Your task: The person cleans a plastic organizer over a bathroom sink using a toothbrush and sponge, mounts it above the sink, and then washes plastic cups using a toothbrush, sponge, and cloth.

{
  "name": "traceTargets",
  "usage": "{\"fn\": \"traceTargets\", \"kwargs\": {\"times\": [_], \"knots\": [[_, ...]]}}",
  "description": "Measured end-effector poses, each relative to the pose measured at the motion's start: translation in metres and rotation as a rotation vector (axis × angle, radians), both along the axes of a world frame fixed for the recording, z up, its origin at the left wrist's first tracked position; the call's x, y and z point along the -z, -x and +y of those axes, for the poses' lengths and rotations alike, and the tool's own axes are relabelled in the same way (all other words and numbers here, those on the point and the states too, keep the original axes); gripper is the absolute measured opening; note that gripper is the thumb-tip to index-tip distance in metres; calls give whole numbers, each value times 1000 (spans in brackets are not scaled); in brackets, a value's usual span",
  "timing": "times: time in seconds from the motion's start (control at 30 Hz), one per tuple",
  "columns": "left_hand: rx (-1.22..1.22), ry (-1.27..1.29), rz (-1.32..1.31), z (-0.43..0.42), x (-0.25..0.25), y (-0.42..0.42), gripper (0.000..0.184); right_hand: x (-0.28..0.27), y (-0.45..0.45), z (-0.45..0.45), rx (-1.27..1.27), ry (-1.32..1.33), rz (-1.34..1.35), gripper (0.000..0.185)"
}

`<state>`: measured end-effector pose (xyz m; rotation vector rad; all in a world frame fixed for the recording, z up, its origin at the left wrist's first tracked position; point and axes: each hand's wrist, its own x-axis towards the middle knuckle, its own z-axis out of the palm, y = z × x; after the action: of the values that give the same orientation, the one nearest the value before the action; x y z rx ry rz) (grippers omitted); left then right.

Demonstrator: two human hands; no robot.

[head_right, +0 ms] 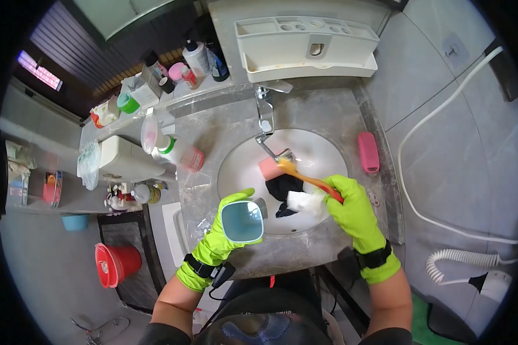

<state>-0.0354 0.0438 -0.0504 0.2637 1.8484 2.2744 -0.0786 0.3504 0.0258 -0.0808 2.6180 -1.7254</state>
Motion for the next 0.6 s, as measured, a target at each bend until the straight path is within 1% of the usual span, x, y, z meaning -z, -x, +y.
{"fn": "traceTargets", "kwargs": {"times": [0.07, 0.1, 0.13, 0.17, 0.2, 0.23, 0.3, 0.37, 0.4, 0.5, 0.6], "knots": [[24, 22, 18, -2, 6, -3, 108, 8, 11, 7, -105, -142, 49, 29], [51, -14, -41, -3, 7, -7, 107, -15, 12, -2, -96, -18, -134, 29], [81, -49, -99, -3, 9, -11, 105, -29, 9, -11, -61, 81, -156, 29], [-10, 27, 72, 3, 17, -13, 99, -41, 7, -19, -22, 180, -175, 29], [1, -2, 25, 6, 21, -14, 98, -53, 5, -26, 20, 277, -193, 29], [14, -32, -21, 10, 24, -14, 97, -68, 2, -31, 22, 256, -240, 29], [45, -93, -112, 14, 27, -14, 94, -86, -4, -45, -47, 265, -191, 32], [136, 103, 42, 10, 29, -8, 95, -99, -10, -61, -98, 275, -136, 34], [181, 203, 119, 8, 28, -6, 95, -102, -13, -62, -89, 286, -156, 33], [125, -312, -178, 5, 14, -25, 95, -108, -20, -64, -37, 303, -186, 31], [35, -426, -358, 1, 2, -30, 95, -111, -27, -63, 55, 301, -159, 30]]}}
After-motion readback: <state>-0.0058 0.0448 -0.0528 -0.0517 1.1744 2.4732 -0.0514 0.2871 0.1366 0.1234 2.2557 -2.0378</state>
